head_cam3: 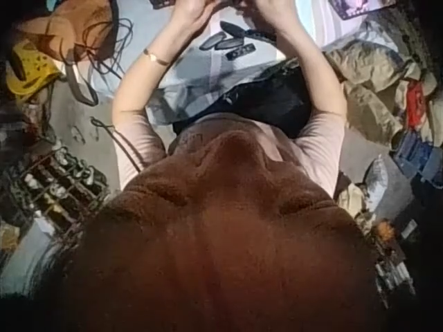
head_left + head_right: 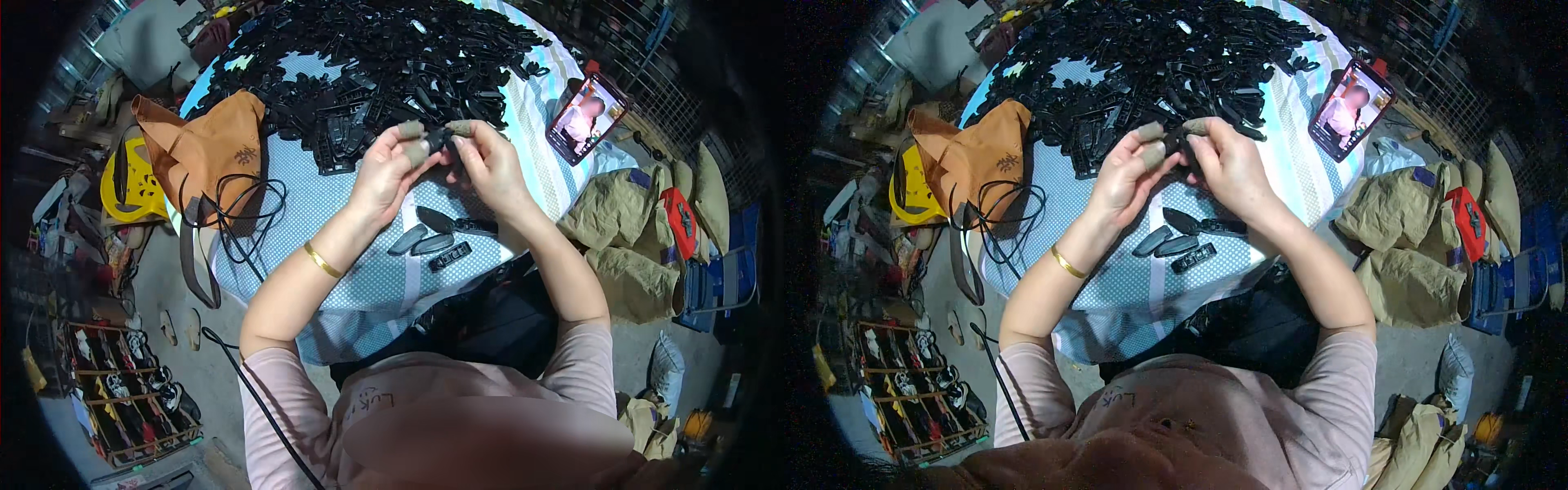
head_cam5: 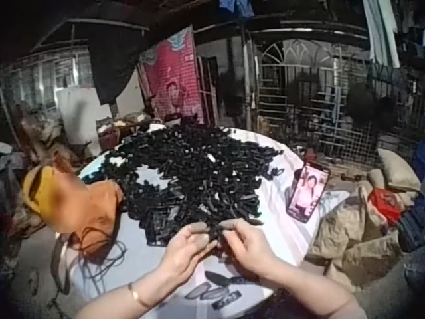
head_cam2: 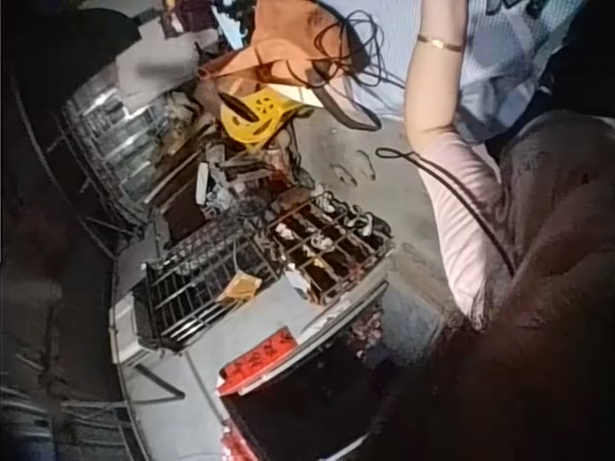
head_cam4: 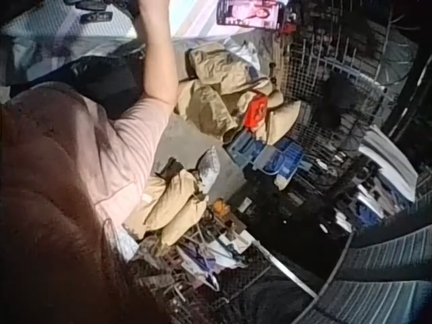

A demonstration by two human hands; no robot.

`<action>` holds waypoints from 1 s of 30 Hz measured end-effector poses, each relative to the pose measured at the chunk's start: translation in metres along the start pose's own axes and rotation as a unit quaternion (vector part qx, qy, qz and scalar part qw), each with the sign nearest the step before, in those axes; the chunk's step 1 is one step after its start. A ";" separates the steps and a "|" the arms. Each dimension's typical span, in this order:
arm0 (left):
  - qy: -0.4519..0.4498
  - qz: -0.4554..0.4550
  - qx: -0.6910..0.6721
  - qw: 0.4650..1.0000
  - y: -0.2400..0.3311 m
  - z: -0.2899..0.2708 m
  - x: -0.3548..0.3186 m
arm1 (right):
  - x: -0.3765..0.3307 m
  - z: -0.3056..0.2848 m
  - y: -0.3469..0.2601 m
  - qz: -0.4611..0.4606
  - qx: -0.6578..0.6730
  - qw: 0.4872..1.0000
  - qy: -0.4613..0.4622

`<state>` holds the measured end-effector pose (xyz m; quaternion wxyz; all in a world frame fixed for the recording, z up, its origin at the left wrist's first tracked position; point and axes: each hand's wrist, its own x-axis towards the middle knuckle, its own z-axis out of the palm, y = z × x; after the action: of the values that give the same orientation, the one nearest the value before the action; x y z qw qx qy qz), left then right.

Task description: Inspecting and sorting black plastic components on a table.

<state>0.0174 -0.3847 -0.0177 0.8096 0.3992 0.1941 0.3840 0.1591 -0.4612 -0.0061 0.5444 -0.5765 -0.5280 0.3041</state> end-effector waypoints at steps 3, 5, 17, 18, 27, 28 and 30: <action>-0.036 0.001 0.025 0.999 0.001 0.002 -0.003 | 0.000 0.001 0.005 -0.091 0.014 0.996 0.005; -0.097 -0.062 0.085 0.990 0.003 0.004 -0.005 | -0.001 0.002 0.007 -0.187 -0.080 0.979 0.025; -0.072 0.039 0.217 0.973 0.006 0.003 -0.010 | -0.003 -0.003 0.002 -0.240 -0.176 0.954 0.045; -0.059 0.061 0.262 0.961 0.006 0.004 -0.011 | -0.005 0.000 0.000 -0.275 -0.214 0.935 0.066; -0.069 0.020 0.113 0.991 0.009 -0.001 -0.007 | -0.008 -0.009 -0.006 -0.030 -0.140 0.988 -0.056; -0.085 0.013 0.123 0.989 0.012 -0.002 -0.007 | -0.009 -0.010 -0.009 -0.023 -0.137 0.986 -0.092; -0.116 0.029 0.165 0.979 0.018 0.001 -0.010 | -0.010 -0.008 -0.005 -0.072 -0.159 0.981 -0.082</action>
<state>0.0038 -0.3858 -0.0030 0.7379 0.5749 0.1475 0.3212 0.1621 -0.4737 -0.0015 0.4214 -0.5889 -0.6528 0.2224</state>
